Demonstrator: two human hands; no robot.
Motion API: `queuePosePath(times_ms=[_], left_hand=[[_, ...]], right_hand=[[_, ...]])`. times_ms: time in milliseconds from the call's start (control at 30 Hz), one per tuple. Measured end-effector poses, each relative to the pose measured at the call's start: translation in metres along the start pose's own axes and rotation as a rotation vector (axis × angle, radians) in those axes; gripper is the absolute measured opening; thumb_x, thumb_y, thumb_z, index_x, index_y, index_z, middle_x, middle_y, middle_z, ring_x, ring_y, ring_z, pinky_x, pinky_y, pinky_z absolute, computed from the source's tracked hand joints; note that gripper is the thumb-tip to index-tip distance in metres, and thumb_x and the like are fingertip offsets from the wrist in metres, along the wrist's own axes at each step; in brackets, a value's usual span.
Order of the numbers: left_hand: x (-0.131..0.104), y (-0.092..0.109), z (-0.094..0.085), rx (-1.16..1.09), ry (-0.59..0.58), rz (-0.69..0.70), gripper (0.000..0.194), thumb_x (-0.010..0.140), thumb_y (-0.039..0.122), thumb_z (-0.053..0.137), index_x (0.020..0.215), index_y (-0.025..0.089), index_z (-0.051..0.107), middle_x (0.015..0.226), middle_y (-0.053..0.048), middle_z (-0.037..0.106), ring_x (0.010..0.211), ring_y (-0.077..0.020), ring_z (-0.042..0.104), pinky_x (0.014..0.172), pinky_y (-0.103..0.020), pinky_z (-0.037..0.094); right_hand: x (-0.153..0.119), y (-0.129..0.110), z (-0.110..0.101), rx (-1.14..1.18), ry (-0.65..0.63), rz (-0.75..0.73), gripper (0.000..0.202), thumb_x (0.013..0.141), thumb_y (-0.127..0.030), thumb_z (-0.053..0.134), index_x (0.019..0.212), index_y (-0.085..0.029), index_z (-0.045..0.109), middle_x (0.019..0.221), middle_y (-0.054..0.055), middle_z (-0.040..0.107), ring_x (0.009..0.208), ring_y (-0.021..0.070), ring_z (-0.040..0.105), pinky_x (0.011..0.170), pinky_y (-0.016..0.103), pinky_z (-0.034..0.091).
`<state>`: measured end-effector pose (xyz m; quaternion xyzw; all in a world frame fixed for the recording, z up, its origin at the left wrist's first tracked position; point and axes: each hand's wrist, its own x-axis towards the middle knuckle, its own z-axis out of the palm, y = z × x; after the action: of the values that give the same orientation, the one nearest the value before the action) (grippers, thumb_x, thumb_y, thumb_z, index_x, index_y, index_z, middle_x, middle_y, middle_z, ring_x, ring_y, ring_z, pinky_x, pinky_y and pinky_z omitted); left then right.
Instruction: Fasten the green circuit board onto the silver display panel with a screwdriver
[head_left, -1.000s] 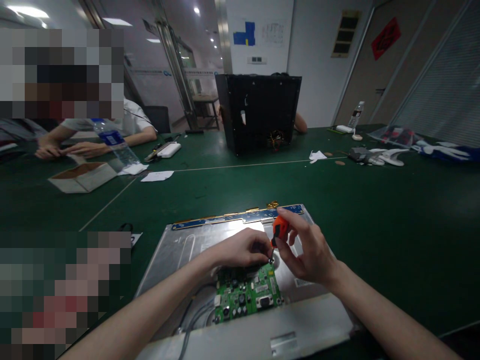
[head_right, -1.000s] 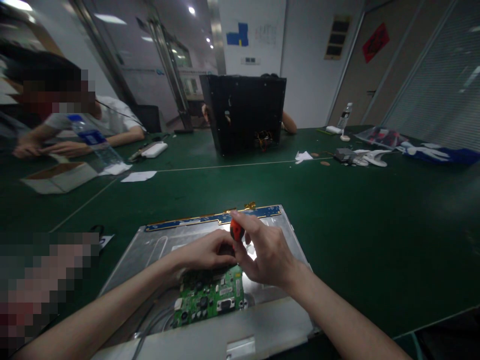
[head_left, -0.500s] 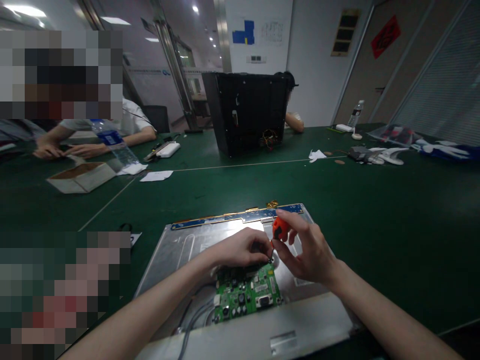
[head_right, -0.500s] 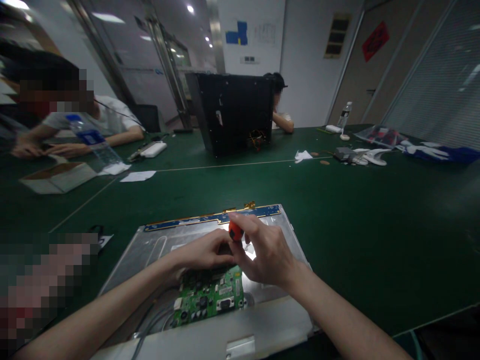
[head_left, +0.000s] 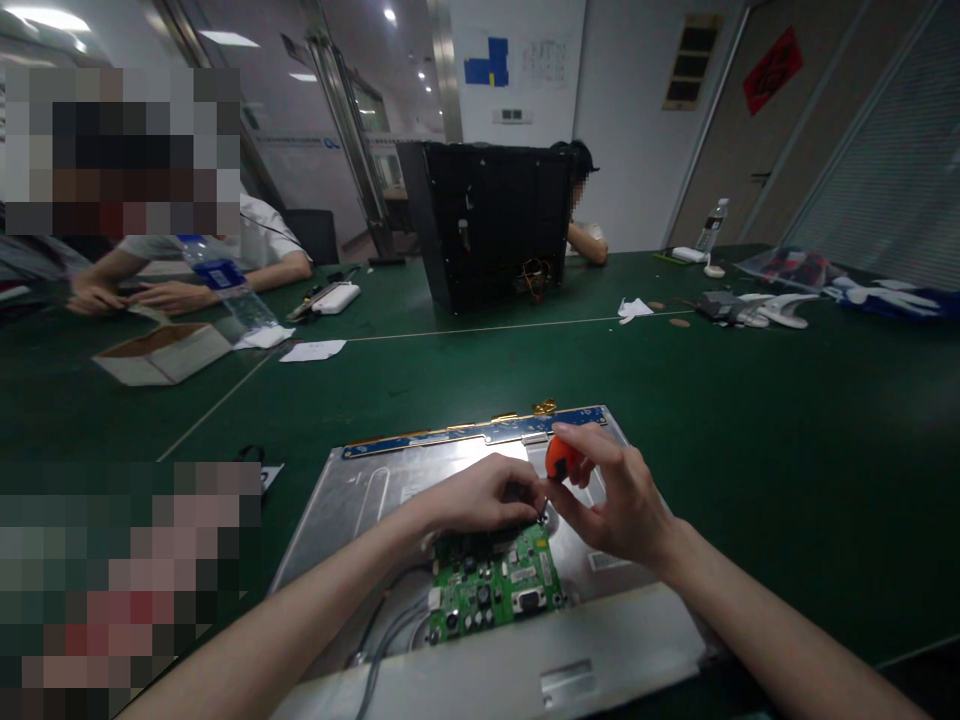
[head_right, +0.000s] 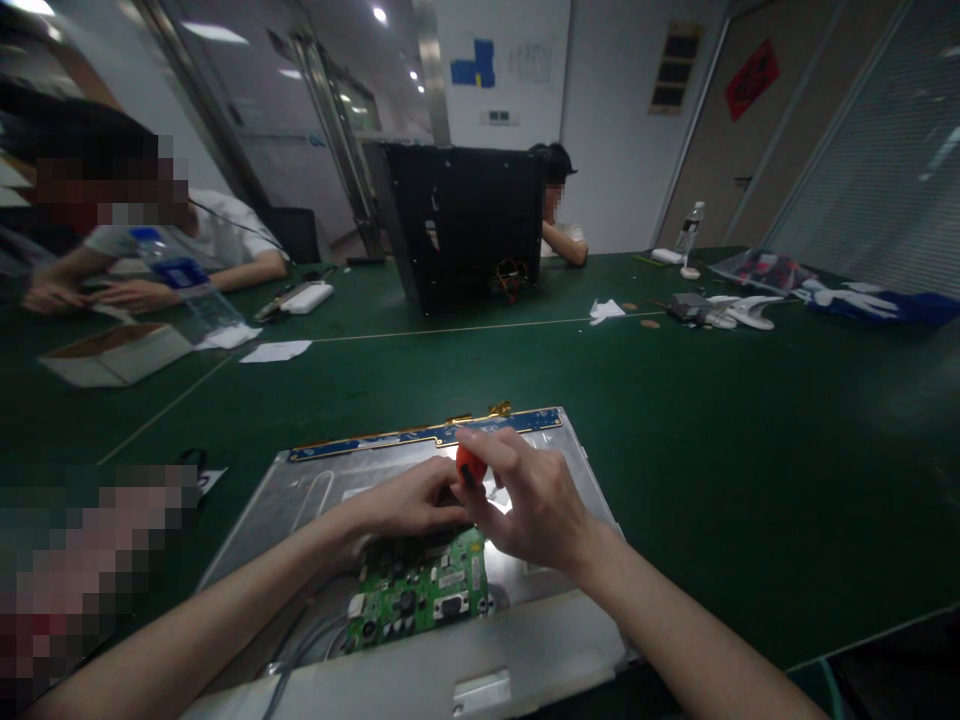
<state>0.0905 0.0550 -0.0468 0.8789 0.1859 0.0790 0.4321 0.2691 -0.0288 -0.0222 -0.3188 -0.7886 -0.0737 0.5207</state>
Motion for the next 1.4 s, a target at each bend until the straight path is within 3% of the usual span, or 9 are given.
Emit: queuePosePath(times_ms=[367,633,833,1100,1400], left_hand=[[-0.0004,0.0009,0.0010,0.026,-0.018,-0.018,0.002,0.080,0.014,0.067,0.081,0.015,0.066,0.077,0.001,0.063,0.072,-0.0148,0.057,0.066,-0.022,0.042],[0.0003,0.0027,-0.0005,-0.013,-0.004,0.031,0.004,0.079,0.013,0.064,0.076,0.015,0.063,0.073,0.002,0.059,0.069,-0.0134,0.054,0.064,-0.021,0.041],[0.0001,-0.0004,0.0007,-0.009,-0.002,-0.011,0.003,0.080,0.016,0.064,0.080,0.015,0.061,0.071,0.002,0.056,0.067,-0.0138,0.053,0.062,-0.022,0.040],[0.0002,0.0004,0.0011,-0.002,0.014,-0.001,0.004,0.079,0.016,0.066,0.077,0.014,0.064,0.075,0.001,0.061,0.070,-0.0149,0.055,0.064,-0.022,0.041],[0.0013,0.0021,-0.0006,-0.003,-0.008,0.033,0.005,0.079,0.011,0.064,0.077,0.015,0.062,0.071,0.003,0.057,0.066,-0.0126,0.052,0.063,-0.021,0.040]], right_hand=[[-0.0022,-0.0025,-0.0007,-0.034,-0.023,0.033,0.051,0.088,-0.014,0.050,0.136,-0.014,0.034,0.092,0.007,0.063,0.057,0.0122,0.054,0.045,0.026,0.045],[-0.0014,-0.0010,0.0005,-0.013,-0.001,0.013,0.049,0.089,-0.016,0.053,0.134,-0.017,0.034,0.085,0.003,0.060,0.057,0.0120,0.053,0.044,0.025,0.045],[-0.0020,0.0006,0.0009,-0.010,-0.005,-0.002,0.045,0.091,-0.020,0.055,0.132,-0.017,0.037,0.079,0.001,0.058,0.059,0.0136,0.054,0.047,0.027,0.046],[-0.0028,-0.0028,-0.0016,-0.016,-0.030,0.014,0.051,0.087,-0.012,0.050,0.136,-0.012,0.035,0.100,0.010,0.063,0.059,0.0116,0.055,0.047,0.026,0.046],[-0.0024,-0.0006,0.0008,-0.012,-0.001,0.005,0.049,0.088,-0.014,0.053,0.133,-0.015,0.035,0.084,0.003,0.060,0.058,0.0126,0.052,0.047,0.027,0.045]])
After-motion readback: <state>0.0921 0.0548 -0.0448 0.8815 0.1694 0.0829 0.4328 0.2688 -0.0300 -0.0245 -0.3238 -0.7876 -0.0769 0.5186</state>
